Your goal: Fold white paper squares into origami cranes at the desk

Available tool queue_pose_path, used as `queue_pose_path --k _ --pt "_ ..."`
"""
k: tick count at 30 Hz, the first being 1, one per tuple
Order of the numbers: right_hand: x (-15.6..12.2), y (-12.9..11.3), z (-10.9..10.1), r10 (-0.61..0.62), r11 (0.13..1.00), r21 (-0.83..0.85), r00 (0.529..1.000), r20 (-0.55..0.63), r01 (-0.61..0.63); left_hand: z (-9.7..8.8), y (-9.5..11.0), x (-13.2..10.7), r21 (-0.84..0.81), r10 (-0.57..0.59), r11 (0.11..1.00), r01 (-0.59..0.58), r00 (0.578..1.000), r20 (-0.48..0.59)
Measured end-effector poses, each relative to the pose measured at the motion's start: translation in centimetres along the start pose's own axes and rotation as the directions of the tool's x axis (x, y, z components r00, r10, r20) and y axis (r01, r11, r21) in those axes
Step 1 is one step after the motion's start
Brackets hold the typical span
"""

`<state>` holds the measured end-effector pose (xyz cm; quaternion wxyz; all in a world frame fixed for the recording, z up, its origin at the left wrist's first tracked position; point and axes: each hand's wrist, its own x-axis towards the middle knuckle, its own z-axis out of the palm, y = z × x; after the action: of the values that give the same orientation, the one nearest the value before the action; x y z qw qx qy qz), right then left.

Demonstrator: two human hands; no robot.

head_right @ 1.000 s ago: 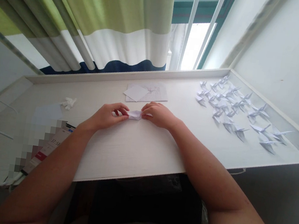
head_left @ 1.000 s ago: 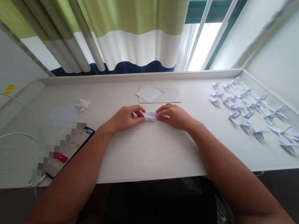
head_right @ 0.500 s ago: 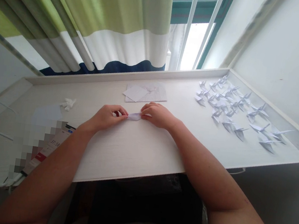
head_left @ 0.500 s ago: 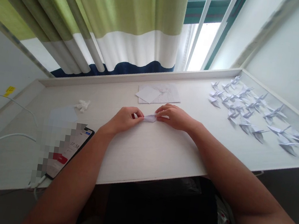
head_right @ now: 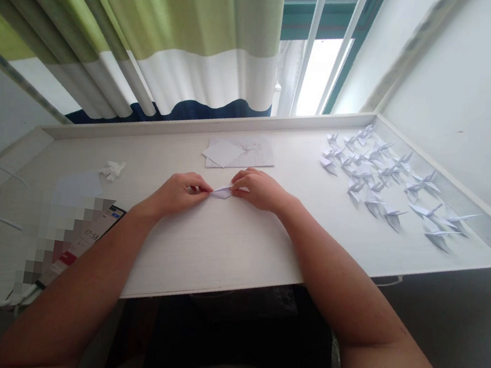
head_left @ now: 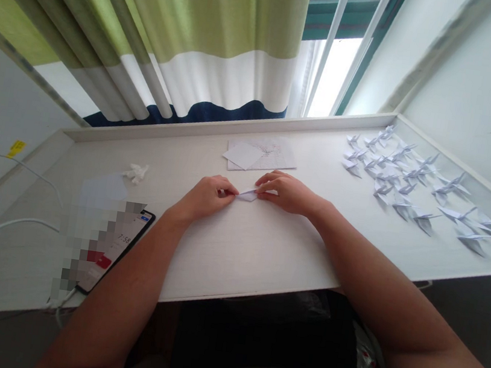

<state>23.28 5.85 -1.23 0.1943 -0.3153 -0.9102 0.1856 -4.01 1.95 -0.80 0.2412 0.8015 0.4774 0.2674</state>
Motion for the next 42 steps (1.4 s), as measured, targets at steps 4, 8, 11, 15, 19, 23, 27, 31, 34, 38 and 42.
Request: queue_pose_path --k 4,8,11,15,19,23,27,31,34,38,42 --pt "0.0 0.2 0.2 0.005 1.000 0.026 1.000 -0.025 -0.004 0.3 0.0 0.0 0.049 0.029 0.998 -0.028 1.000 -0.007" --pt "0.2 0.1 0.5 0.018 0.998 0.064 0.998 -0.058 -0.014 0.4 0.6 0.0 0.104 0.033 0.994 -0.034 0.999 0.008" --pt "0.3 -0.1 0.7 0.077 0.995 0.076 0.993 -0.090 -0.070 0.4 0.9 0.0 0.122 0.025 0.992 -0.027 1.000 0.017" --pt "0.3 -0.4 0.9 0.079 0.995 0.070 0.992 -0.100 -0.072 0.4 1.0 0.0 0.130 0.027 0.991 -0.029 0.999 0.024" --pt "0.4 -0.8 1.3 -0.040 0.997 0.067 0.998 -0.051 0.044 0.4 1.1 0.0 0.142 0.036 0.989 -0.039 0.999 0.025" --pt "0.8 -1.3 1.7 -0.026 0.996 0.086 0.998 -0.050 0.030 0.3 1.3 0.0 0.150 0.042 0.988 -0.046 0.999 0.032" --pt "1.1 -1.4 2.1 0.032 0.991 0.131 0.997 -0.074 -0.022 0.4 1.3 0.0 0.133 0.037 0.990 -0.041 0.999 0.035" --pt "1.2 -1.1 2.4 0.111 0.976 0.199 0.989 -0.093 -0.091 0.5 1.0 0.1 0.100 -0.030 0.995 0.027 0.999 0.025" --pt "1.2 -1.0 2.5 0.110 0.971 0.220 0.990 -0.087 -0.088 0.7 0.9 0.2 0.083 -0.098 0.992 0.098 0.995 -0.007" --pt "1.1 -1.0 2.3 0.100 0.970 0.229 0.992 -0.083 -0.079 0.9 1.0 0.3 0.055 -0.107 0.993 0.108 0.994 -0.017" --pt "1.2 -1.1 2.3 0.095 0.975 0.210 0.992 -0.078 -0.077 1.3 1.3 0.3 0.024 -0.125 0.992 0.126 0.992 -0.027"
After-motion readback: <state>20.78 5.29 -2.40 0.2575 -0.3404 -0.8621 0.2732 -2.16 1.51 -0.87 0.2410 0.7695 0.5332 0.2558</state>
